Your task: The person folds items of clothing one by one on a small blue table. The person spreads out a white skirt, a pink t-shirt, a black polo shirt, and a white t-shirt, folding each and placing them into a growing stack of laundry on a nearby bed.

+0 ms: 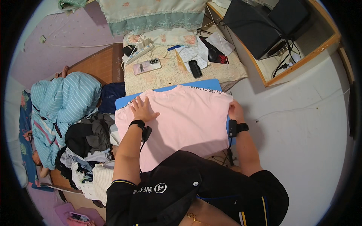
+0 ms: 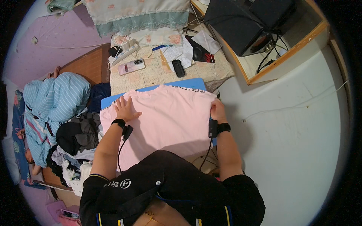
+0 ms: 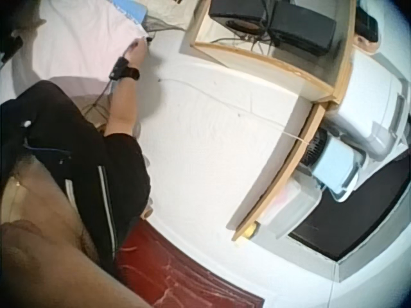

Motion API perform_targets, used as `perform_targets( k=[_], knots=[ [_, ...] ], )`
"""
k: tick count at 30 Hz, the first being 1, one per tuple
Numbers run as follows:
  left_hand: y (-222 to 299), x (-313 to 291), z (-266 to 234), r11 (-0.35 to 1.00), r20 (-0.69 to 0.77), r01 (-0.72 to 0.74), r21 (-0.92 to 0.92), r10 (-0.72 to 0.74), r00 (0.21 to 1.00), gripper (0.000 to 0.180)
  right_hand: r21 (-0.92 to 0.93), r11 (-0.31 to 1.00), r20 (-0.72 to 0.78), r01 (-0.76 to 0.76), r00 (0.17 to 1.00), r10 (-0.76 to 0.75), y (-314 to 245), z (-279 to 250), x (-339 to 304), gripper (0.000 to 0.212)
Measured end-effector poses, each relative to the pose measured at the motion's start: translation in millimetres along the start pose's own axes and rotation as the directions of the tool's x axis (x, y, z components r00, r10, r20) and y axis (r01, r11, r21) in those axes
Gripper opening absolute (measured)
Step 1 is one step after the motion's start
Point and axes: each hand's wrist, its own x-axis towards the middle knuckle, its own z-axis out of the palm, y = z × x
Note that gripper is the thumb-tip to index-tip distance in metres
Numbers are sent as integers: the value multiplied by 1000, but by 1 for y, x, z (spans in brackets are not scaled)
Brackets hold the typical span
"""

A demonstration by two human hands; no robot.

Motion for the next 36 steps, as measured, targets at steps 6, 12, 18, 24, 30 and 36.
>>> perform_targets(
  k=[6,12,18,24,30,36],
  knots=[
    [-14,-7,4,1000,21,5,-18,-5,1000,106,-634,526,692,567,720,58,24,162,-69,8],
    [-32,-20,22,998,-63,1,-64,-5,998,102,-737,664,518,128,737,433,28,201,-120,17],
    [-34,-27,25,994,-98,-32,-107,21,995,90,-840,524,290,137,931,222,49,162,-96,20],
    [-85,-31,40,952,-436,-170,-253,45,899,73,-812,-3,579,584,806,122,95,188,-95,52],
    [-214,-62,95,747,-313,329,-578,-575,756,74,-774,-227,565,591,807,174,114,191,-87,62],
    [-249,-111,151,-421,689,593,-687,-118,715,68,-798,-285,497,531,848,186,118,188,-79,64]
  ],
)
